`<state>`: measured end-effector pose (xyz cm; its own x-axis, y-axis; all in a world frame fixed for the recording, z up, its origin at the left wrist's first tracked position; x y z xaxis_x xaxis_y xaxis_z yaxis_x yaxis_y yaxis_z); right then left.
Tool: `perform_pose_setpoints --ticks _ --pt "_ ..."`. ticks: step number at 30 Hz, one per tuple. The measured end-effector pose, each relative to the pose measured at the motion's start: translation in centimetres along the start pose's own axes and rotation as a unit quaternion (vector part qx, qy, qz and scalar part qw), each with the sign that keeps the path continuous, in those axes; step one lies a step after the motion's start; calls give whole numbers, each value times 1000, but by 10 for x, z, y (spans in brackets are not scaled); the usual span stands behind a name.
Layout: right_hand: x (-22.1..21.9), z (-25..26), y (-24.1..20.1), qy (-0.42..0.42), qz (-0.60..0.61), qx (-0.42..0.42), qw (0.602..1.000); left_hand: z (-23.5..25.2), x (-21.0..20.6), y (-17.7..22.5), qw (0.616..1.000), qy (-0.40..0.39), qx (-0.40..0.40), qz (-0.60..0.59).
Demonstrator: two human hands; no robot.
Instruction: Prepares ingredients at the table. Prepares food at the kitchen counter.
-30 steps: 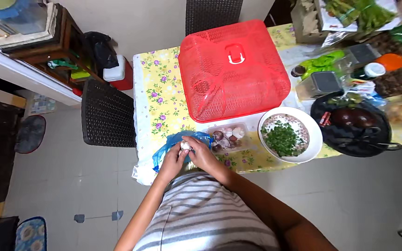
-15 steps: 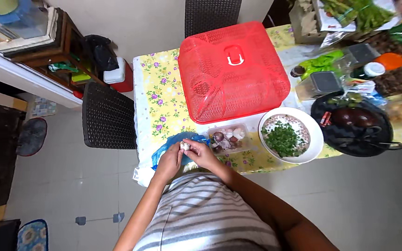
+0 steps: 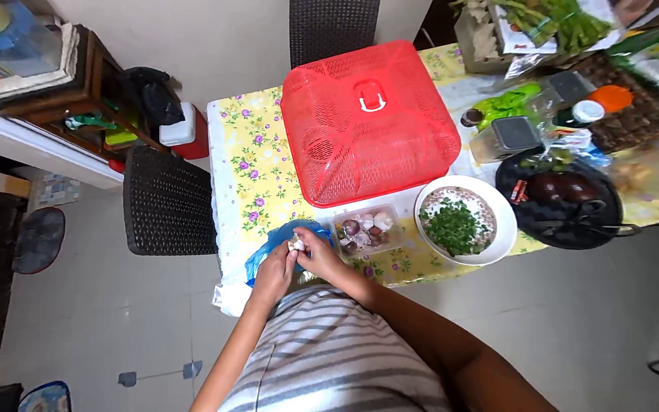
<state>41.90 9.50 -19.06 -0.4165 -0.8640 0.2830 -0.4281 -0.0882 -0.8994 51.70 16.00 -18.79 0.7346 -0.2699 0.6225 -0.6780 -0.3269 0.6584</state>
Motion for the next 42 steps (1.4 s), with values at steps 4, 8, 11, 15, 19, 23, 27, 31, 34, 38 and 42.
perform_pose_setpoints --ticks 4,8,11,15,19,23,27,31,34,38,42 --pt "2 -6 -14 -17 -56 -1 998 3 -2 -3 999 -6 30 -28" --pt "-2 -5 -14 8 -87 28 996 4 -4 -2 999 12 10 -28" --pt "-4 -5 -12 37 -106 47 993 5 -6 -1 999 35 4 -20" --pt "-7 -4 -10 56 -117 73 989 6 -6 -3 999 31 16 -27" --pt "-6 1 -3 43 -69 38 996 8 -5 -11 998 40 3 -55" --pt "-6 5 1 22 -70 23 997 12 -1 -13 999 -5 8 -33" --pt "-3 8 1 -42 -50 -11 998 12 3 -18 998 -57 5 -15" --pt "-3 11 6 -72 21 -27 997 11 4 -17 998 -46 0 37" --pt "-4 12 8 -49 40 -21 998 12 4 -14 997 -52 12 56" --pt "-5 14 10 -28 50 -17 998 12 3 -15 996 -63 17 57" --pt "-6 14 11 -24 70 -24 997 11 3 -11 995 -69 18 64"
Point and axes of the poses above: each hand's wrist, its own z-axis towards the middle knuckle, its own x-axis out of the back of the hand, y = z × x, the point moved 5 cm from there along z, towards the middle knuckle, and after that the axes turned 12 degrees about -y, right-handed, at the moved point
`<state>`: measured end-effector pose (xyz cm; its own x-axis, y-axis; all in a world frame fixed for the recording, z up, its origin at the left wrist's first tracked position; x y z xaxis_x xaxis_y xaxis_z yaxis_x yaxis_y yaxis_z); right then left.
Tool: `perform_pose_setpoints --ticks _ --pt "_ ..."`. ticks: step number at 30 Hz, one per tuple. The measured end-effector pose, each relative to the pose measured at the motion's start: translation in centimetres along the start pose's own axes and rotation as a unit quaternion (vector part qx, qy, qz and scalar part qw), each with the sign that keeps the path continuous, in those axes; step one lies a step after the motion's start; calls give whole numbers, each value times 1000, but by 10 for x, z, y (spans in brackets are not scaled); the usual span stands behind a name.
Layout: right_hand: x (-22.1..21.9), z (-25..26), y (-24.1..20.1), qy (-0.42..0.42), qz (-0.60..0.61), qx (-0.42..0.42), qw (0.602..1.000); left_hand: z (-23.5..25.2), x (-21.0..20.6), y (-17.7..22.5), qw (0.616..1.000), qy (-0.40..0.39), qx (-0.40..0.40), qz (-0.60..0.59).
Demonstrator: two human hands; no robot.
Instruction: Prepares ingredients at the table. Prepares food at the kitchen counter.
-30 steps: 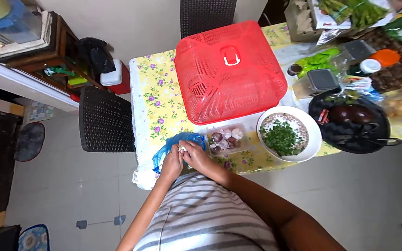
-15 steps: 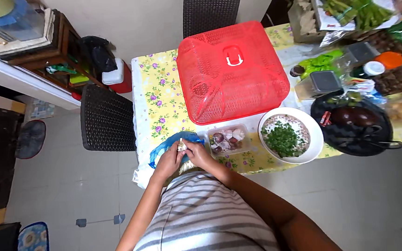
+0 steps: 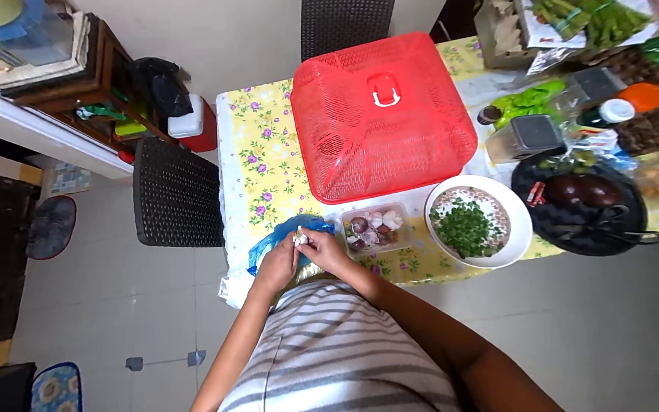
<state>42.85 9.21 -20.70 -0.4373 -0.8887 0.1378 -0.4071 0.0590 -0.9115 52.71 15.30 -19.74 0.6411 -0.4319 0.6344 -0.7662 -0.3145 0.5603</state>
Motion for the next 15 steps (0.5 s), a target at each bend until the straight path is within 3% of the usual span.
perform_pose_setpoints --ticks 8,15 --pt "-3 -1 -8 -18 -95 3 995 -2 -6 6 993 94 37 61" --pt "-8 2 -8 -31 -128 -44 990 1 -15 10 991 100 71 56"
Point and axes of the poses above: each hand's wrist, its own z-axis towards the middle knuckle, its own x-axis out of the back of the hand, y = z × x, the point moved 5 cm from there along z, towards the middle knuckle, and after that the axes turned 12 degrees about -y, right-handed, at the moved point
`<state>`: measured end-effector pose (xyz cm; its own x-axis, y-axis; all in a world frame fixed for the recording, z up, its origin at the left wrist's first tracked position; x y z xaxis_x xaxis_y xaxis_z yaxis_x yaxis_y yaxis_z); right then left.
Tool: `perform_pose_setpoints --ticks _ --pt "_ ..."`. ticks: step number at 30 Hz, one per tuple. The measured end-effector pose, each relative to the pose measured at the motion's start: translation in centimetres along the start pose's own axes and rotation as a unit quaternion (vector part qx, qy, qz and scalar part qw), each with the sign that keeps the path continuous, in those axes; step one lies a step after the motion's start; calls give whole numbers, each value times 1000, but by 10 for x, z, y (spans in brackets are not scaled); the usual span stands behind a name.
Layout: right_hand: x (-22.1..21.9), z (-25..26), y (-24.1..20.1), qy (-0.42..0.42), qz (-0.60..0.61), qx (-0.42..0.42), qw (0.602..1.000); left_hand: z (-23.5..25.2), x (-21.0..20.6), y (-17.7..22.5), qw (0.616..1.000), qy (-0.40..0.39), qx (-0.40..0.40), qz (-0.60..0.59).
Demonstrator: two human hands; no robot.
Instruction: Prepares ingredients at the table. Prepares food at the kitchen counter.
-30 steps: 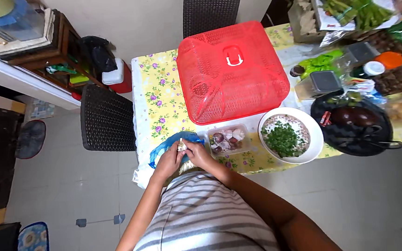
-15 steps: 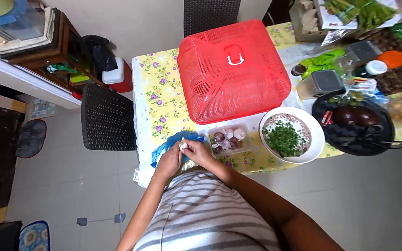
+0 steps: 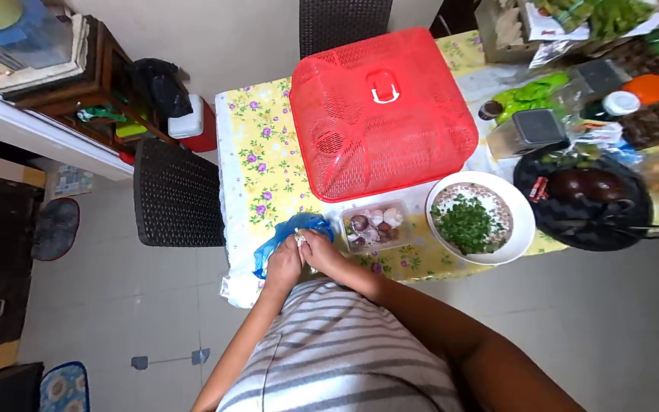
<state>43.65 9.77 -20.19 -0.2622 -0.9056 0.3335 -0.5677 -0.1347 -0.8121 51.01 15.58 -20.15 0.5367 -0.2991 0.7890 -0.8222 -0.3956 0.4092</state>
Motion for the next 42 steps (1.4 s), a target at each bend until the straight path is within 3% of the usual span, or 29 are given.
perform_pose_setpoints --ticks 14,19,28,37,42 --pt "-3 8 10 0 -13 -9 1000 10 3 -6 996 -80 -38 12" --pt "1 10 17 -11 70 -20 997 13 4 -12 994 -73 -77 -28" --pt "5 4 26 45 167 -52 984 18 4 -22 991 -119 59 -30" --pt "2 5 34 67 235 -16 970 15 9 -20 987 -124 84 -55" --pt "4 1 28 53 276 -41 959 10 18 -16 986 -107 103 -79"
Point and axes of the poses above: each hand's wrist, its own z-axis towards the middle knuckle, its own x-axis out of the back of the hand, y = z × x, the point moved 5 cm from there along z, towards the middle knuckle, and after that the axes turned 12 degrees about -y, right-handed, at the moved point
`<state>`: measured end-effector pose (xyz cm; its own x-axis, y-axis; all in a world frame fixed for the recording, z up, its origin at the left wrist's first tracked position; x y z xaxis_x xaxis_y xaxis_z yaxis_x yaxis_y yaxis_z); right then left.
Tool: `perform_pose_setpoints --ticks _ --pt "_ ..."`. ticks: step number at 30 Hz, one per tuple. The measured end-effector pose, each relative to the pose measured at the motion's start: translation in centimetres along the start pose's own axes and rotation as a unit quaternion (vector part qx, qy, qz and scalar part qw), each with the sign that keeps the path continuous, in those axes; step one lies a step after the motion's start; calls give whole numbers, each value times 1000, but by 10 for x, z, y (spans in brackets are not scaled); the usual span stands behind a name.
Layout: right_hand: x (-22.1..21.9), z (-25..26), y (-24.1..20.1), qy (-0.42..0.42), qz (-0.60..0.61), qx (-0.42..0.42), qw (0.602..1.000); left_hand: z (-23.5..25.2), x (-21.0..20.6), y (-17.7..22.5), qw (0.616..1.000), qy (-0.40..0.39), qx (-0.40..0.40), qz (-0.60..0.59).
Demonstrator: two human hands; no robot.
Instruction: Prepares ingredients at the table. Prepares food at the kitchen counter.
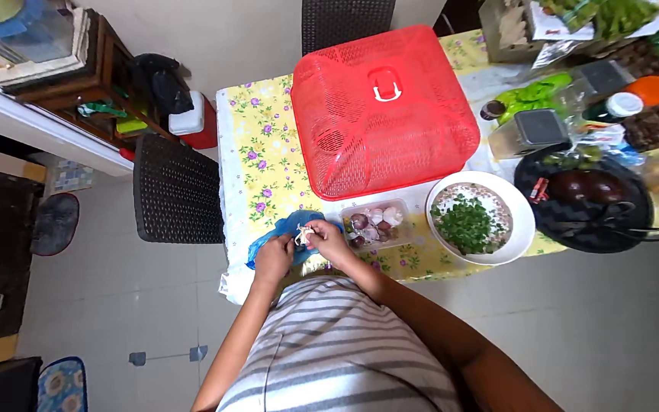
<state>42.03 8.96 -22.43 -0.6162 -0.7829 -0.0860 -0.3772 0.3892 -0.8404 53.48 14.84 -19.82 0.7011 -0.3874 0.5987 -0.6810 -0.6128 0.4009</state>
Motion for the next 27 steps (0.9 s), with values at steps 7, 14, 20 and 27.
perform_pose_setpoints --ticks 7,14,20,27 --pt "1 2 5 -9 -72 27 997 1 0 -2 992 23 -116 -43" --pt "-4 -1 -7 -28 -130 42 990 4 -8 3 986 41 -152 54" --pt "-5 2 -5 -24 -107 66 992 9 -7 -1 983 62 -172 29" --pt "-4 6 2 -28 -69 101 992 13 -7 -8 976 67 -203 -29"
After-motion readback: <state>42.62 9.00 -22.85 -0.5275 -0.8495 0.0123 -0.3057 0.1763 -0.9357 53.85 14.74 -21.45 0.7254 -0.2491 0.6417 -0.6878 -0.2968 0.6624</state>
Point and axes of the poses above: each hand's wrist, its own z-axis towards the middle knuckle, its own x-axis out of the back of the hand, y = z × x, the point moved 5 cm from there along z, towards the middle knuckle, and after that the axes turned 12 degrees about -y, right-handed, at the moved point
